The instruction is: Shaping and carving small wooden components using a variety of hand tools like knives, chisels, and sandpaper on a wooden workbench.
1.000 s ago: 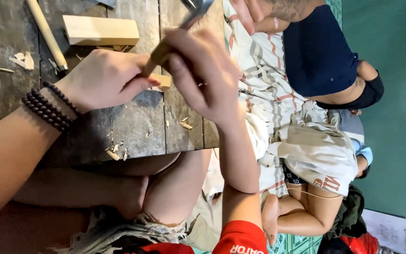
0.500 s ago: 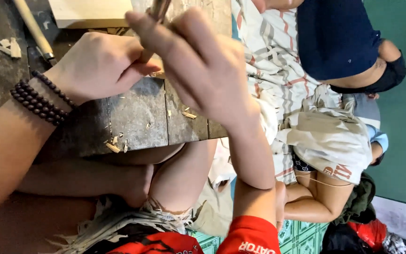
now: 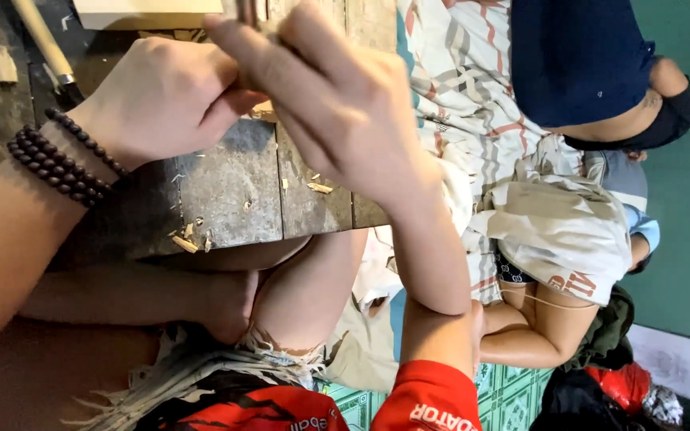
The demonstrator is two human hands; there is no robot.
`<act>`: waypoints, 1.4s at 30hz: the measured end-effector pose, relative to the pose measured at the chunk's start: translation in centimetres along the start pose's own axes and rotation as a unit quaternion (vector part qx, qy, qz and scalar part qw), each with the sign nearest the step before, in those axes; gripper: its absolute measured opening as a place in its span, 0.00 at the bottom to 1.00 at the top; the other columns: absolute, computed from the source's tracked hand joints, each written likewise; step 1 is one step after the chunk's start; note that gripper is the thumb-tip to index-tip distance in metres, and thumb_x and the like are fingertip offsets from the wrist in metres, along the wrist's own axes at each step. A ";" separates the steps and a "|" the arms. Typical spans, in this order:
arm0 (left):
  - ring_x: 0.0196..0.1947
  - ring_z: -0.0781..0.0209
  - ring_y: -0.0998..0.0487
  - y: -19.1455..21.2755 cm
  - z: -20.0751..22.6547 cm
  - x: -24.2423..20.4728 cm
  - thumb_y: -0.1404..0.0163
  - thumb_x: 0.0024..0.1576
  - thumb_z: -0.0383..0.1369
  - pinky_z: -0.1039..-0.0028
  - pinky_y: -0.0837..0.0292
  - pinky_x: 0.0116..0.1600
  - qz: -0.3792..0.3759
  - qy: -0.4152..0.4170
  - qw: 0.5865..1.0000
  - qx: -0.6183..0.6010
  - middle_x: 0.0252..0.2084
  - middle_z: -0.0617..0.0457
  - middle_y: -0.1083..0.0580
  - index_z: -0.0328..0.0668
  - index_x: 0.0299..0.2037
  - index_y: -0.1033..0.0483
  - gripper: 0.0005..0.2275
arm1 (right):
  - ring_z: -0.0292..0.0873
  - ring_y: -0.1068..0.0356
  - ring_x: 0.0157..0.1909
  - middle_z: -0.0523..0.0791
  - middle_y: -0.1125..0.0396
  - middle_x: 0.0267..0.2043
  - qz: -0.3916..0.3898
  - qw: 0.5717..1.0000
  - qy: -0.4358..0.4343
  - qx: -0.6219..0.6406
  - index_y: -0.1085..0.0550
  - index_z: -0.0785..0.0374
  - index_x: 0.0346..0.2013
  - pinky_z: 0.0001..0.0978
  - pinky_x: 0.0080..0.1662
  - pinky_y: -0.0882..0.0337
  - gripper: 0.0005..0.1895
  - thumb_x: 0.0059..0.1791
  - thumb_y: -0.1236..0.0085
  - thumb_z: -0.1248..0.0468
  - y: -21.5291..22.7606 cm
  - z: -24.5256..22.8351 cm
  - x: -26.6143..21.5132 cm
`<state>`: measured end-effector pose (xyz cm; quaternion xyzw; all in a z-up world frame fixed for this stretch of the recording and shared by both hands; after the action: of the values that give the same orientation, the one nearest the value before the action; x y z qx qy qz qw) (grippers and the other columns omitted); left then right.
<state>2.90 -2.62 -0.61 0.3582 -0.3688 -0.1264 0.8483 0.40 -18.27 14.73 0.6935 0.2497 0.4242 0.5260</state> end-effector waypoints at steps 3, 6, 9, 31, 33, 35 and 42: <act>0.12 0.64 0.37 -0.4 -0.3 0.5 0.49 0.73 0.32 0.75 0.38 0.20 -0.034 0.009 0.999 -0.006 0.21 0.53 0.31 0.38 0.30 0.29 0.16 | 0.40 0.39 0.33 0.45 0.34 0.42 0.087 0.996 0.022 0.026 0.27 0.61 0.63 0.37 0.37 0.34 0.17 0.59 0.43 0.67 -1.3 0.8 -0.4; 0.10 0.68 0.41 0.2 0.2 0.5 0.50 0.73 0.30 0.78 0.47 0.16 -0.007 -0.010 1.000 -0.021 0.19 0.58 0.32 0.37 0.41 0.29 0.08 | 0.41 0.25 0.37 0.44 0.37 0.46 0.257 0.965 0.006 0.047 0.27 0.59 0.57 0.32 0.39 0.21 0.16 0.57 0.47 0.75 -0.5 1.0 -1.2; 0.12 0.63 0.38 0.8 0.7 0.7 0.47 0.72 0.28 0.73 0.43 0.19 0.009 -0.006 1.000 -0.024 0.22 0.55 0.31 0.37 0.39 0.31 0.09 | 0.53 0.28 0.45 0.51 0.37 0.55 0.227 0.969 -0.086 0.040 0.28 0.72 0.52 0.40 0.49 0.24 0.20 0.46 0.48 0.85 0.9 0.9 -1.2; 0.11 0.65 0.38 -0.1 0.3 0.3 0.48 0.72 0.28 0.75 0.41 0.18 0.013 -0.009 1.000 -0.024 0.21 0.55 0.31 0.34 0.41 0.29 0.07 | 0.48 0.30 0.38 0.49 0.35 0.46 0.133 0.991 -0.002 0.032 0.28 0.67 0.59 0.40 0.42 0.28 0.19 0.54 0.43 0.82 1.3 0.6 0.0; 0.12 0.62 0.36 -0.1 0.1 0.4 0.47 0.71 0.29 0.73 0.38 0.20 0.019 -0.003 1.000 -0.024 0.22 0.54 0.30 0.32 0.43 0.28 0.07 | 0.45 0.40 0.36 0.47 0.37 0.43 0.069 0.998 0.012 -0.006 0.27 0.61 0.64 0.41 0.40 0.38 0.21 0.58 0.37 0.76 1.1 0.4 0.4; 0.11 0.69 0.40 -0.9 -0.2 0.3 0.51 0.74 0.29 0.79 0.44 0.16 -0.002 0.002 1.000 -0.021 0.20 0.57 0.33 0.37 0.37 0.29 0.11 | 0.54 0.27 0.42 0.53 0.33 0.50 0.186 0.982 -0.008 0.042 0.25 0.76 0.49 0.42 0.46 0.25 0.11 0.53 0.42 0.84 2.5 -1.2 0.6; 0.11 0.67 0.40 -0.9 -0.1 0.2 0.50 0.73 0.26 0.77 0.44 0.16 0.008 0.007 0.999 -0.042 0.20 0.56 0.34 0.37 0.35 0.31 0.11 | 0.52 0.30 0.39 0.52 0.32 0.46 0.161 0.987 0.012 0.008 0.23 0.76 0.45 0.41 0.43 0.29 0.08 0.51 0.39 0.79 2.3 -0.6 0.8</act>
<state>3.14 -3.33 -1.17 0.3208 -0.3596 -0.1325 0.8662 0.05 -18.12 17.24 0.7239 0.1450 0.5094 0.4421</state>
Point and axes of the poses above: each hand's wrist, its own x-axis towards the middle knuckle, its own y-axis out of the back of the hand, z = x × y, the point moved 3 cm from there along x, towards the middle knuckle
